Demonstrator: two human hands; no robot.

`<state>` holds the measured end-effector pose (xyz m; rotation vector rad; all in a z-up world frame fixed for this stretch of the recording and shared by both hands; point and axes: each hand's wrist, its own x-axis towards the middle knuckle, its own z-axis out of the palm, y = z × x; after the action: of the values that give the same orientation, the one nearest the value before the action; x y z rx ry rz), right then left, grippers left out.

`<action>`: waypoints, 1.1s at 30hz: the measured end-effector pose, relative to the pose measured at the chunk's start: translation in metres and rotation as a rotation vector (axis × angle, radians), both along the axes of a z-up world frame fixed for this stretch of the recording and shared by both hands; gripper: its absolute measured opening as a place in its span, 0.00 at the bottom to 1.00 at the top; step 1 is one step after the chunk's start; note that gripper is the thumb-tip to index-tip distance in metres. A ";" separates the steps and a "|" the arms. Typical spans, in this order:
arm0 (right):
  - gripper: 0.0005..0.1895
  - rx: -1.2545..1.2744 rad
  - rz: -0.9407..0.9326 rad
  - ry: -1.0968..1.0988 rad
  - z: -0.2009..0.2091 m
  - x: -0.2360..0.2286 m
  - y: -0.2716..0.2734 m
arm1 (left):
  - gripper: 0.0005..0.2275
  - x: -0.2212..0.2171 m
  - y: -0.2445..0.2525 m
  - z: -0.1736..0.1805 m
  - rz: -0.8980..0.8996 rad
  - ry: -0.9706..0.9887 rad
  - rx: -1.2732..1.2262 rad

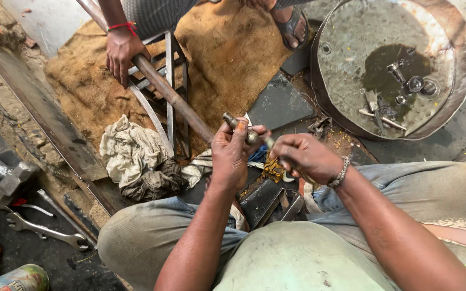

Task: The person removes a small metal component from a long rod using a wrench, cleans it with a cloth, and then reattaches it and other small parts by hand.

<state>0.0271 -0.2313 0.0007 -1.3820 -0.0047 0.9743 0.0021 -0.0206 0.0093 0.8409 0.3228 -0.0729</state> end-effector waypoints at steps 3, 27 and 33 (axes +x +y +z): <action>0.13 0.106 -0.156 0.147 -0.051 0.003 -0.010 | 0.08 -0.001 -0.002 -0.004 -0.045 0.083 0.053; 0.09 -1.042 0.175 -0.407 -0.243 -0.014 0.006 | 0.20 0.022 -0.016 -0.035 -0.125 0.183 0.661; 0.24 -1.081 0.033 -0.577 -0.246 0.021 -0.004 | 0.17 0.032 -0.018 -0.039 -0.092 0.299 0.680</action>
<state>0.0481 -0.2352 -0.2455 -2.6297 0.0767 0.5468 0.0336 -0.0381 -0.0294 1.5255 0.6069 -0.1816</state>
